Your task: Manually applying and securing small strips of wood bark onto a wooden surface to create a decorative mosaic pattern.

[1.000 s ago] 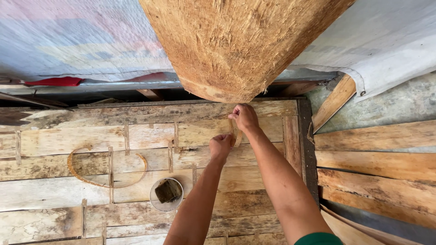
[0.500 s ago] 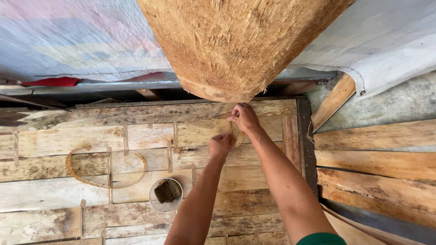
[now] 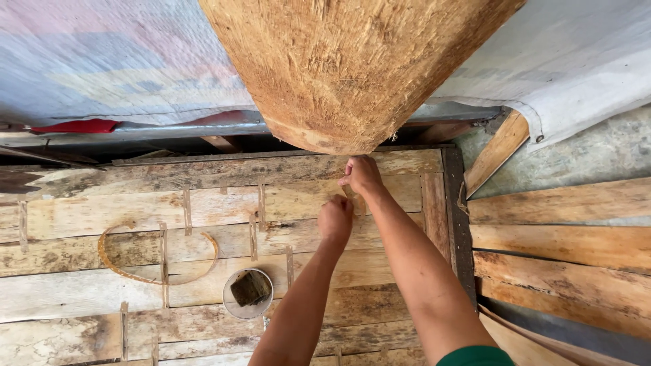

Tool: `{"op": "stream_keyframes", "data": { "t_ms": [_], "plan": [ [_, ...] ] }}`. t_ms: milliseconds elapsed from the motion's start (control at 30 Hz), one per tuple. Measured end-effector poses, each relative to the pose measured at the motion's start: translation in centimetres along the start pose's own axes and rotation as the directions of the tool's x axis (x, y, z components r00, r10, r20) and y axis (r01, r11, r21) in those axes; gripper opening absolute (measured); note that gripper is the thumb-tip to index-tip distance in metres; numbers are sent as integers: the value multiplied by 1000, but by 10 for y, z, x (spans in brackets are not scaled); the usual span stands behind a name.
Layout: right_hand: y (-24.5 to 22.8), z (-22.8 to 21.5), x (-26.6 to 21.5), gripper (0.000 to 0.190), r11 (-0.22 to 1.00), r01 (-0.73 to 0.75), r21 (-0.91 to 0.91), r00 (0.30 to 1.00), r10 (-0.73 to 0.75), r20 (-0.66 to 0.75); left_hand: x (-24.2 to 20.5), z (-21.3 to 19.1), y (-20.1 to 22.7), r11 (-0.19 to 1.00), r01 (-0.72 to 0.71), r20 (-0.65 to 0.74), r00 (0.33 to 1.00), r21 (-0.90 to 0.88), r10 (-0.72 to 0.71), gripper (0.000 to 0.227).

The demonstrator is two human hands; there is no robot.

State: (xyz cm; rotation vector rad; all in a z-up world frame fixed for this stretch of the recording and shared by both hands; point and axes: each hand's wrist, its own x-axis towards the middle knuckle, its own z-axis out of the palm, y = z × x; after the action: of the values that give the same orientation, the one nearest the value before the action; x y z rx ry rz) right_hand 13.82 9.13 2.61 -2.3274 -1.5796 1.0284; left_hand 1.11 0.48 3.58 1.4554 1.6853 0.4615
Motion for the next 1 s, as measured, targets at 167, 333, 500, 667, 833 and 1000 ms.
{"op": "stream_keyframes", "data": {
  "t_ms": [167,333,500,667,833,1000],
  "plan": [
    [-7,-4,6,36,996,-38,-76,998,42,51,-7,43,-6,981,-153,154,979,123,133,20],
    [-9,-17,-3,44,991,49,-122,993,-35,115,-35,22,6,984,-148,139,977,-103,161,18],
    [14,2,7,48,962,210,-175,977,-199,75,-39,-7,-4,926,60,117,993,-372,-18,14],
    [7,-10,5,39,998,39,-58,994,-32,107,-44,-4,-32,876,129,141,987,-464,-71,14],
    [9,-6,8,39,998,21,-52,996,-16,91,-47,1,-52,762,192,161,980,-618,-116,16],
    [14,-9,-18,22,962,251,103,968,-247,-50,-53,-8,-54,834,154,96,988,-530,-121,17]
  ]
}}
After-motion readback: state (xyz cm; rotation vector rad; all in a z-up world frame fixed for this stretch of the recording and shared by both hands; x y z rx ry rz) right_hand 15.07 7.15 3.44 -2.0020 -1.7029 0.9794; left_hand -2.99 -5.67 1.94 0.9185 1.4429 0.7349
